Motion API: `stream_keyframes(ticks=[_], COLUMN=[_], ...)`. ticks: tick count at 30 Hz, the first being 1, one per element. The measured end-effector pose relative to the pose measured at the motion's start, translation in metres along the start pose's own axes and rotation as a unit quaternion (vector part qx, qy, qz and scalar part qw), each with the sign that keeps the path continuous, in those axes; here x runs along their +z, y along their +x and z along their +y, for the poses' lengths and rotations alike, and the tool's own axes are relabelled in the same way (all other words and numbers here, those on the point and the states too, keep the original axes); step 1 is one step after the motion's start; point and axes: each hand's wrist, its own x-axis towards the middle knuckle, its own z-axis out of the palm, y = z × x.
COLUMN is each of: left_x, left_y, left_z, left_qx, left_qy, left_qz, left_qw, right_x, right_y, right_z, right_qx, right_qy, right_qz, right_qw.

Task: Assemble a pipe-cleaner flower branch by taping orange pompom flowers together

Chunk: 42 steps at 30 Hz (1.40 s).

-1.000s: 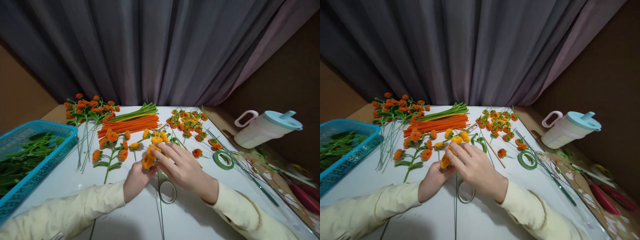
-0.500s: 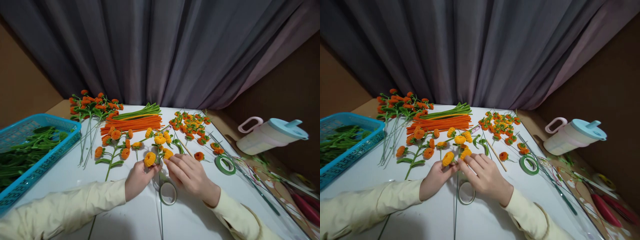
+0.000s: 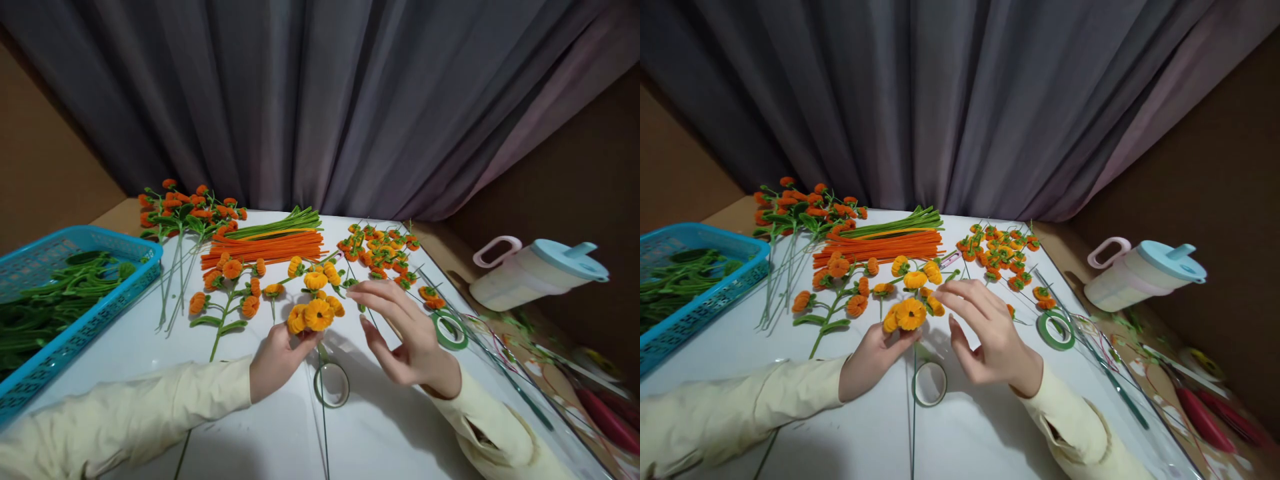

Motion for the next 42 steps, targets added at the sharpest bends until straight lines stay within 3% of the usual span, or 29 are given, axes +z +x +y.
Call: stream_keyframes(ticks=[5, 9, 13, 19, 24, 29, 36, 42], left_x=[0.0, 0.0, 0.0, 0.0, 0.0, 0.0, 0.002, 0.002], left_y=[0.001, 0.002, 0.002, -0.001, -0.004, -0.005, -0.004, -0.004], left_z=[0.0, -0.002, 0.0, 0.006, 0.006, 0.005, 0.006, 0.008], left_qx=[0.018, 0.006, -0.002, 0.011, 0.033, 0.035, 0.027, 0.021], left_qy=[0.0, 0.001, -0.031, -0.018, 0.006, 0.022, -0.019, -0.069], left_qz=[-0.007, 0.002, -0.035, -0.061, -0.068, -0.066, -0.073, -0.089], left_qw=[1.0, 1.0, 0.999, 0.998, 0.997, 0.997, 0.997, 0.993], right_x=[0.011, 0.023, 0.022, 0.012, 0.01, 0.01, 0.003, -0.004], right_y=[0.001, -0.006, -0.01, 0.006, 0.02, 0.023, 0.021, 0.023], right_z=[-0.006, -0.004, 0.002, 0.004, 0.011, 0.015, 0.013, 0.016], right_qx=[-0.049, -0.061, -0.001, 0.141, 0.22, 0.183, 0.085, 0.086], right_qy=[-0.101, -0.167, -0.125, 0.049, 0.024, -0.022, 0.011, 0.03], right_qz=[-0.135, -0.121, -0.101, -0.05, -0.083, -0.115, -0.125, -0.111], right_qw=[0.985, 0.977, 0.987, 0.988, 0.972, 0.976, 0.988, 0.99])
